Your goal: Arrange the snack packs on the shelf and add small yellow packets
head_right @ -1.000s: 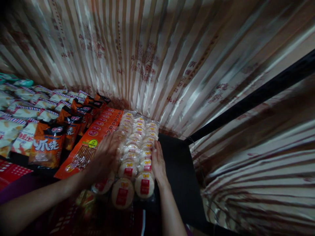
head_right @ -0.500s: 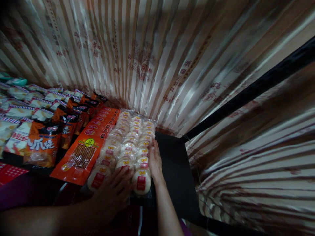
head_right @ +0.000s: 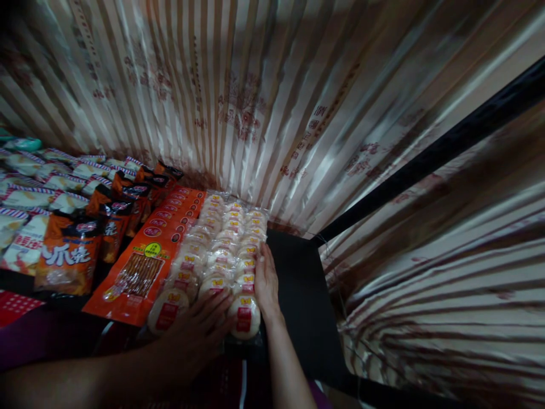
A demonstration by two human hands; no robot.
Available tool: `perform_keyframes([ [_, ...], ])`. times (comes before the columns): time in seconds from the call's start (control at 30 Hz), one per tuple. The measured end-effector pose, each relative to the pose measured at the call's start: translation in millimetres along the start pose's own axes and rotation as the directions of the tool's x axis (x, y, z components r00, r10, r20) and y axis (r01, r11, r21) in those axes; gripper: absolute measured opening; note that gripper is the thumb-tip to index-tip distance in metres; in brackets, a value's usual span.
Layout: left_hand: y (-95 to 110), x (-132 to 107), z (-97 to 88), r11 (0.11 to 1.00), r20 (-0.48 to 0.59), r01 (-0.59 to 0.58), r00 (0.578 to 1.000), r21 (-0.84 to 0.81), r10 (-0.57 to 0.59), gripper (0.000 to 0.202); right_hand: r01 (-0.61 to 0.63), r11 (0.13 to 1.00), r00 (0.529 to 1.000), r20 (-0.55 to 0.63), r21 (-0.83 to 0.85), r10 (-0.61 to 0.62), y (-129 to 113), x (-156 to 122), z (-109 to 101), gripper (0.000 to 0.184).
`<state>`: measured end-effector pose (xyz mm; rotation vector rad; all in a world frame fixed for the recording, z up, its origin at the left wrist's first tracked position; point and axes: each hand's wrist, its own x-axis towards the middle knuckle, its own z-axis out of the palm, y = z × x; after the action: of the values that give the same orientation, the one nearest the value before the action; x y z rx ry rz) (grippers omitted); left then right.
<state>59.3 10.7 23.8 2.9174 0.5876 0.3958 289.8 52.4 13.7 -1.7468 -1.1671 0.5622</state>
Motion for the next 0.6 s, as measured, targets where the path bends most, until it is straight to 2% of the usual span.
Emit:
perform_keyframes([
  [0.1, -0.9, 1.6, -2.5, 1.000, 0.016, 0.002, 1.000, -0.030, -0.002, 0.062, 0.003, 1.000, 1.000, -0.001, -0.009, -0.003, 0.4, 0.9, -1.0, 0.073],
  [0.33, 0.3, 7.1, -20.9, 0.996, 0.082, 0.031, 0.996, -0.079, -0.025, 0.066, -0.004, 0.999, 1.000, -0.010, -0.048, 0.003, 1.5, 4.0, -4.9, 0.073],
  [0.47, -10.4, 9.4, -21.9, 0.998, -0.008, 0.053, 0.999, -0.037, -0.053, 0.062, 0.032, 0.992, 0.998, -0.053, -0.125, -0.039, 6.6, 7.4, -11.5, 0.075],
  [0.6, -34.3, 18.2, -33.3, 0.989, -0.126, 0.149, 0.981, 0.018, -0.145, 0.057, 0.122, 0.949, 0.988, -0.052, -0.289, -0.142, 3.8, 23.2, -21.4, 0.071],
])
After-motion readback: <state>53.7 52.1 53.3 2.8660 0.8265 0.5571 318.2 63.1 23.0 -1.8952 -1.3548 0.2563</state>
